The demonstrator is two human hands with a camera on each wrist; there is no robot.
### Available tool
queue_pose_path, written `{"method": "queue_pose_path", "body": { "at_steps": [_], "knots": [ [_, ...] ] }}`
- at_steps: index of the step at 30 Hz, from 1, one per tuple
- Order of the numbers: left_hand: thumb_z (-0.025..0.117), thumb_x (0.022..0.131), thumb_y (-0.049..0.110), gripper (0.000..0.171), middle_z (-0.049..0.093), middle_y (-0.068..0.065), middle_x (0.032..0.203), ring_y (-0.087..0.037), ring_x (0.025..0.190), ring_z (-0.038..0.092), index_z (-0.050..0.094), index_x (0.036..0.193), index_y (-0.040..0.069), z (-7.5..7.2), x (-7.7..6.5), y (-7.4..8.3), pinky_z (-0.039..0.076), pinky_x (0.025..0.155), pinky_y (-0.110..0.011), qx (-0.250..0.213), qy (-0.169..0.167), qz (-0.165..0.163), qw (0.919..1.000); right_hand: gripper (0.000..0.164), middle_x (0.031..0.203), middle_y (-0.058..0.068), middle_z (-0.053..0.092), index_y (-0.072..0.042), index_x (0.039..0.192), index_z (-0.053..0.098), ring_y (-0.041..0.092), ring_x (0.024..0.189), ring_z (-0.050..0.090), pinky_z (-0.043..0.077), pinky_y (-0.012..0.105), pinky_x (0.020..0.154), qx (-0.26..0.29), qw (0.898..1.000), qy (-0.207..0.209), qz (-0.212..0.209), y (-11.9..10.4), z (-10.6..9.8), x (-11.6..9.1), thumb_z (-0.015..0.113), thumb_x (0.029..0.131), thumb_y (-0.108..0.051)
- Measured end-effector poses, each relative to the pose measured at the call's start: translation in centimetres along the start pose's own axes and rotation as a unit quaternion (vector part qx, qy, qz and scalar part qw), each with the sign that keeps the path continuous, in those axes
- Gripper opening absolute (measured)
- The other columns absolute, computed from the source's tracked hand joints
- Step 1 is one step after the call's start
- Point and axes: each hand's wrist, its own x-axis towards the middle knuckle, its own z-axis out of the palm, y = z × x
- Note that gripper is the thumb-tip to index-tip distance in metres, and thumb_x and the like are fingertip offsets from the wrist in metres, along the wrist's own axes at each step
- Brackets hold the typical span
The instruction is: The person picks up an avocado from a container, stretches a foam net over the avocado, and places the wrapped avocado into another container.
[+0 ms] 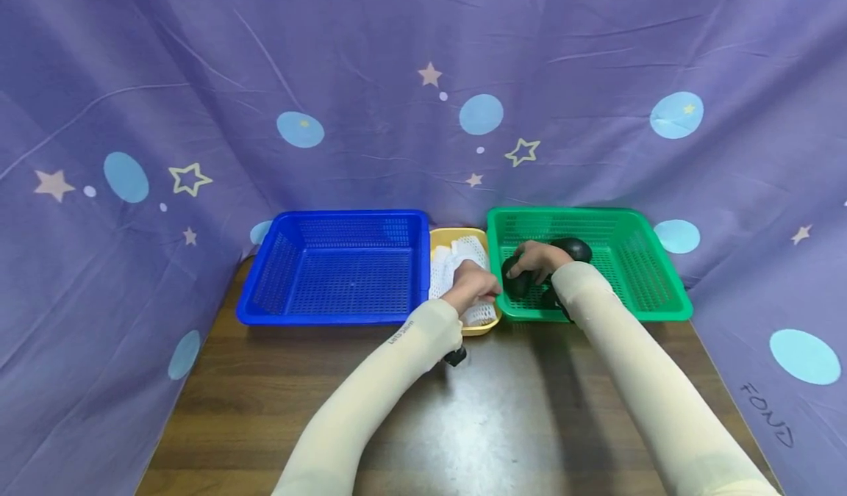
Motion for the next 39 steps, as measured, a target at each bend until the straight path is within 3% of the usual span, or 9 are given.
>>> {"method": "queue_pose_path", "body": {
  "at_steps": [6, 13, 20, 29, 39],
  "knots": [
    [0.076, 0.074, -0.012, 0.019, 0.065, -0.005, 0.069, -0.013, 0.047, 0.06, 0.064, 0.078, 0.001, 0.4, -0.4, 0.1, 0.06, 0.055, -0.023, 0.009, -0.003, 0.002, 1.0, 0.084, 0.156, 0.035, 0.028, 0.009, 0.154, 0.027, 0.054, 0.132, 0.048, 0.058, 0.053, 0.096, -0.01, 1.0, 0.002, 0.009, 0.4, 0.0, 0.0, 0.073, 0.092, -0.023],
    [0.077, 0.074, -0.013, 0.026, 0.058, -0.003, 0.067, -0.013, 0.047, 0.058, 0.058, 0.074, 0.004, 0.8, -0.7, 0.1, 0.06, 0.055, -0.023, 0.006, -0.002, 0.006, 1.0, 0.076, 0.157, 0.033, 0.026, 0.008, 0.156, 0.023, 0.052, 0.137, 0.044, 0.055, 0.055, 0.101, 0.003, 1.0, 0.02, 0.008, 0.7, 0.4, -0.5, 0.065, 0.097, -0.016],
    [0.076, 0.074, -0.014, 0.026, 0.057, -0.001, 0.062, -0.014, 0.05, 0.059, 0.058, 0.073, 0.004, 0.8, -1.0, 0.1, 0.062, 0.061, -0.026, -0.006, -0.005, 0.007, 0.9999, 0.074, 0.16, 0.031, 0.018, 0.007, 0.155, 0.024, 0.051, 0.139, 0.041, 0.053, 0.055, 0.103, 0.002, 0.999, 0.037, -0.011, 0.7, 0.5, -1.7, 0.065, 0.097, -0.014],
    [0.079, 0.075, -0.009, 0.02, 0.062, -0.006, 0.073, -0.014, 0.05, 0.061, 0.064, 0.082, 0.001, 0.6, -0.4, 0.1, 0.061, 0.058, -0.025, 0.016, 0.003, 0.014, 0.9998, 0.072, 0.159, 0.03, 0.024, 0.002, 0.155, 0.029, 0.048, 0.137, 0.043, 0.051, 0.058, 0.104, 0.009, 0.994, 0.073, -0.076, 0.4, -0.3, -3.1, 0.066, 0.096, -0.016],
    [0.076, 0.074, -0.012, 0.02, 0.06, -0.005, 0.071, -0.016, 0.053, 0.062, 0.065, 0.087, -0.002, 0.4, 0.0, -0.3, 0.062, 0.059, -0.025, -0.009, 0.006, 0.01, 0.9999, 0.067, 0.139, 0.03, 0.045, -0.006, 0.151, 0.04, 0.039, 0.116, 0.056, 0.055, 0.059, 0.096, 0.06, 0.975, 0.134, -0.164, 0.8, -0.6, -5.7, 0.073, 0.093, -0.013]
  ]
}}
